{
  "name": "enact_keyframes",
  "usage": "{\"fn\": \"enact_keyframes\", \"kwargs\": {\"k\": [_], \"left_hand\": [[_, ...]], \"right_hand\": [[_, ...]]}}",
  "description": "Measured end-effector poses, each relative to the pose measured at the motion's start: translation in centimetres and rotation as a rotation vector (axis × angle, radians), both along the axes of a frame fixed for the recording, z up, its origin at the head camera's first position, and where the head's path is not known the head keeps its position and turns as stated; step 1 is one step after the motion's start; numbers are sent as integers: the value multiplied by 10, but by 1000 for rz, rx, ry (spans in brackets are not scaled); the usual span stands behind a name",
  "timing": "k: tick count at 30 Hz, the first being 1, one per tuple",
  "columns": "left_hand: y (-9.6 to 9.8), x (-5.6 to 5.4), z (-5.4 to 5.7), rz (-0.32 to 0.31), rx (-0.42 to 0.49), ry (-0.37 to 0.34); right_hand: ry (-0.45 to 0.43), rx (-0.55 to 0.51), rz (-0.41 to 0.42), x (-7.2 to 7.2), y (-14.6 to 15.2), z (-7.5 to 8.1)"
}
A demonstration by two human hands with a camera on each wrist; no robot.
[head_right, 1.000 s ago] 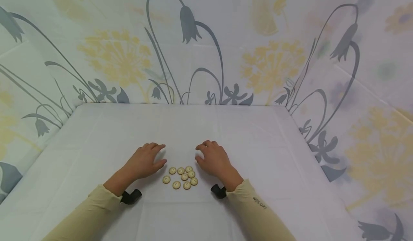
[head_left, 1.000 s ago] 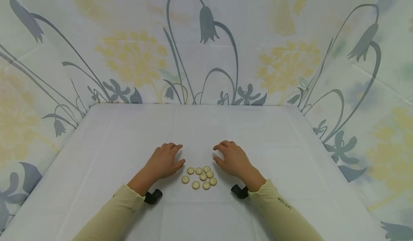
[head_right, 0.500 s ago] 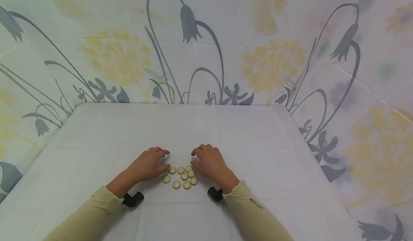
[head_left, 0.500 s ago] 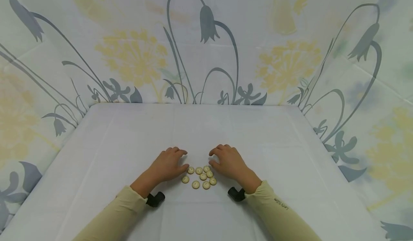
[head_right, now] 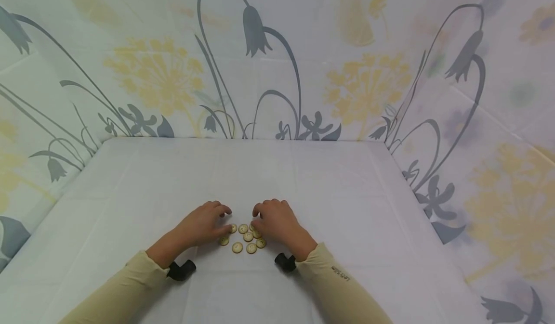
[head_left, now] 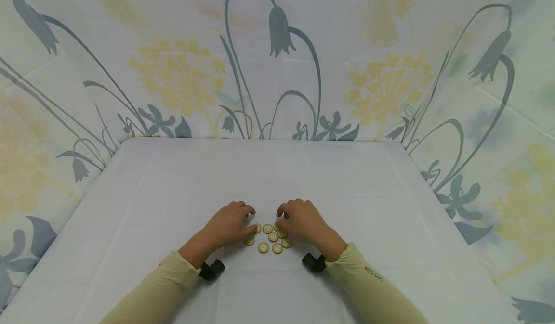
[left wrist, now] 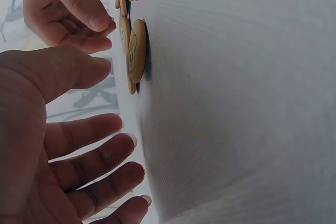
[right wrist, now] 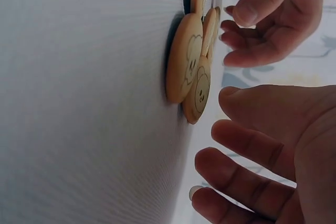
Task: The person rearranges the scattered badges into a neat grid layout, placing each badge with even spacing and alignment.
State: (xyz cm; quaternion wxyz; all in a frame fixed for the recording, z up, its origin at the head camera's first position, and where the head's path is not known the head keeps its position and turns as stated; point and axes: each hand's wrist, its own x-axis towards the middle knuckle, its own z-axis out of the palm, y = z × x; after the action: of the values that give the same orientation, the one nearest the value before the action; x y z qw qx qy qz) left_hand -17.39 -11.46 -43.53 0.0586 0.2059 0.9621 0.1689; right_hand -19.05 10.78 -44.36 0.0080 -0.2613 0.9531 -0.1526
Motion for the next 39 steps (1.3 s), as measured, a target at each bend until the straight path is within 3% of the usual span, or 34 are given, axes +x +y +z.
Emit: {"fn": "enact_keyframes", "kwargs": {"k": [8,26,39], "left_hand": [[3,0,0,-4,-4,-16],[10,0,5,-51,-3,-32],[11,-6,0,-9,-40,-26]], "right_hand": [[-59,5,-8,0,-4,1],[-77,-10,10,4,-6,2],[-103,-50,-97,0,-6,-1]]}}
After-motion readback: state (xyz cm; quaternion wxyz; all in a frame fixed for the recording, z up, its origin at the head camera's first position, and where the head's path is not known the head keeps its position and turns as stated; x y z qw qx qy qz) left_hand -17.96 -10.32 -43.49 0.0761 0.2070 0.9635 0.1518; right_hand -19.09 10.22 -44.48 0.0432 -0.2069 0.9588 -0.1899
